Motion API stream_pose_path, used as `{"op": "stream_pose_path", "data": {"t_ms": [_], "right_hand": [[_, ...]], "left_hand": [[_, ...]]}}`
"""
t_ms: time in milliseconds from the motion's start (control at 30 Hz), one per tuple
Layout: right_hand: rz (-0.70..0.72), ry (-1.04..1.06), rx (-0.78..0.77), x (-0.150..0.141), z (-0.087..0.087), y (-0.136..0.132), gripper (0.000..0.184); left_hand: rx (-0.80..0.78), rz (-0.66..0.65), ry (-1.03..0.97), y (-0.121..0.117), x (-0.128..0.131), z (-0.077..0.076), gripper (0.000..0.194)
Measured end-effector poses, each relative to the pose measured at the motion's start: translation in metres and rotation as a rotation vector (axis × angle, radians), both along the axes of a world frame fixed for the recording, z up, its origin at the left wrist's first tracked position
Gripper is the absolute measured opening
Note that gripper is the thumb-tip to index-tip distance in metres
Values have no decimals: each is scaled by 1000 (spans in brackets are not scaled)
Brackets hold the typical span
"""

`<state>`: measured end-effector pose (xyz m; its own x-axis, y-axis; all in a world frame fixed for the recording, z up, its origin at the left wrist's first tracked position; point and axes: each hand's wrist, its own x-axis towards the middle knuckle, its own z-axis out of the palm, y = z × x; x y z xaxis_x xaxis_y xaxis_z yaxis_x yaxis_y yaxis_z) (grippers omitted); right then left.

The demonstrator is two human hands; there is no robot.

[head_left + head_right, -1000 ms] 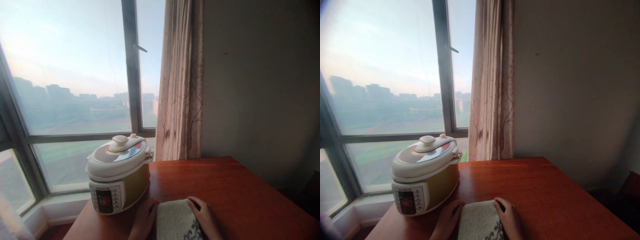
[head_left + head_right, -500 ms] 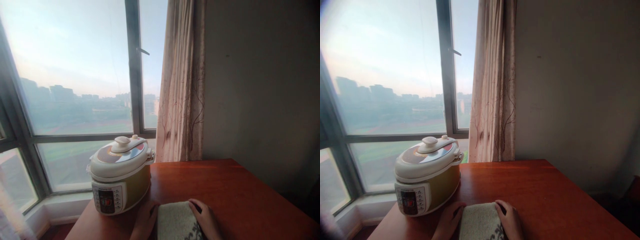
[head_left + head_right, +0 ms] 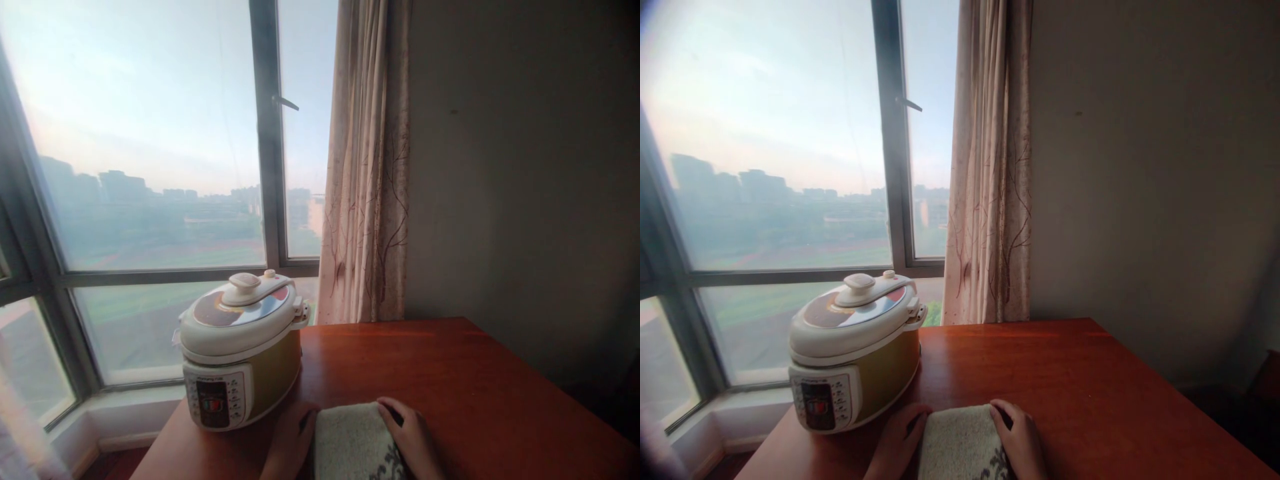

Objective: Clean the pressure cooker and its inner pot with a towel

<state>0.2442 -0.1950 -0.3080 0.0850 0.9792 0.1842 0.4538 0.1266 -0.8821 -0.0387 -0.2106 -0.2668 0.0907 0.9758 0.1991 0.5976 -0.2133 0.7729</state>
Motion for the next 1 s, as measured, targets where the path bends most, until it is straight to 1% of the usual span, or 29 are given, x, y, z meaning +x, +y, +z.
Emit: {"op": "stream_pose_path", "data": {"t_ms": [133, 333, 633, 833, 1000], "right_hand": [[-3, 12, 14, 0, -2, 1, 44], [6, 21, 20, 0, -4, 1, 44], [-9, 13, 10, -1, 1, -1, 47], [-9, 28, 27, -2, 7, -3, 49], [-18, 41, 33, -2, 5, -3, 51]], "left_hand": [[0, 5, 10, -1, 0, 2, 35], [-1, 12, -5, -1, 0, 1, 35], [15, -2, 8, -3, 1, 3, 36], [3, 31, 11, -4, 1, 5, 35], [-2, 26, 15, -3, 1, 3, 35]]}}
